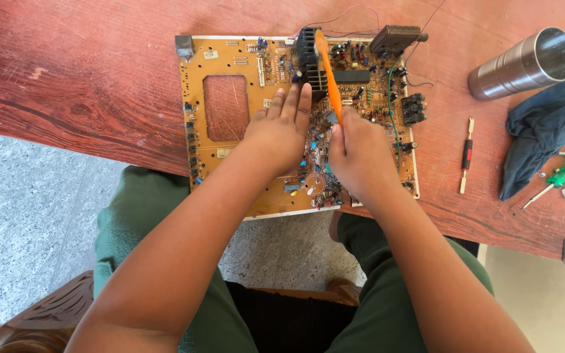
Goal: The person uses a screwdriver to scrape residue from a green circuit board, then flips the board and brushes both sides with an orange toothbrush. The person also uses a metal cup to collect debris while cleaning.
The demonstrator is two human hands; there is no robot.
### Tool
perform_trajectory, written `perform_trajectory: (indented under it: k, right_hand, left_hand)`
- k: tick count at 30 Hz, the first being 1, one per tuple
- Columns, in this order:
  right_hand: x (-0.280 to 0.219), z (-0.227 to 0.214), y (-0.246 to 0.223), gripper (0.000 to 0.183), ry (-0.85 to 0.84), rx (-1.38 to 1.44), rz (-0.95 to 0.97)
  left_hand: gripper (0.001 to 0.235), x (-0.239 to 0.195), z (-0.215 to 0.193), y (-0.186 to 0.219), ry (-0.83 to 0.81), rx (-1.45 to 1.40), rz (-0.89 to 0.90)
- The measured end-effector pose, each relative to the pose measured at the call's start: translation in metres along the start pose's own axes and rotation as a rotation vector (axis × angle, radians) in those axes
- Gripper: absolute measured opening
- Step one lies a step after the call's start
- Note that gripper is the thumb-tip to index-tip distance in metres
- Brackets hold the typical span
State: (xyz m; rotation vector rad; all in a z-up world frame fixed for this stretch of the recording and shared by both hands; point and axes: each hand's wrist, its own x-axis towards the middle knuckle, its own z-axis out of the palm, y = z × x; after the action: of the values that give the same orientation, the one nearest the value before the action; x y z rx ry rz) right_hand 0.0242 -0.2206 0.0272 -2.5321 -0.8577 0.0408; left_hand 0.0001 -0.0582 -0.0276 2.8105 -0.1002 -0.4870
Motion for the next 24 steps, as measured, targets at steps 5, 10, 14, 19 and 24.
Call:
perform_trajectory:
  k: [5, 10, 14, 19, 24]
  right_hand:
    - [0.007, 0.003, 0.005, 0.013, -0.007, 0.001, 0.032]
    - [0.010, 0.004, 0.004, 0.012, -0.005, 0.036, 0.053]
    - [0.013, 0.002, 0.000, 0.016, 0.014, 0.060, 0.050]
    - [0.008, -0.002, 0.003, 0.014, 0.013, 0.042, 0.045]
    - [0.002, -0.003, 0.003, 0.013, -0.038, 0.043, 0.076]
  left_hand:
    - [0.089, 0.000, 0.007, -0.002, 0.066, 0.008, 0.014]
    - [0.085, 0.000, 0.008, -0.002, 0.069, 0.001, 0.013]
    - [0.086, -0.001, 0.003, -0.002, 0.041, 0.018, 0.008]
    - [0.083, -0.003, -0.001, -0.005, 0.037, -0.027, -0.002]
    - [0.085, -0.008, -0.005, -0.010, 0.051, -0.002, 0.000]
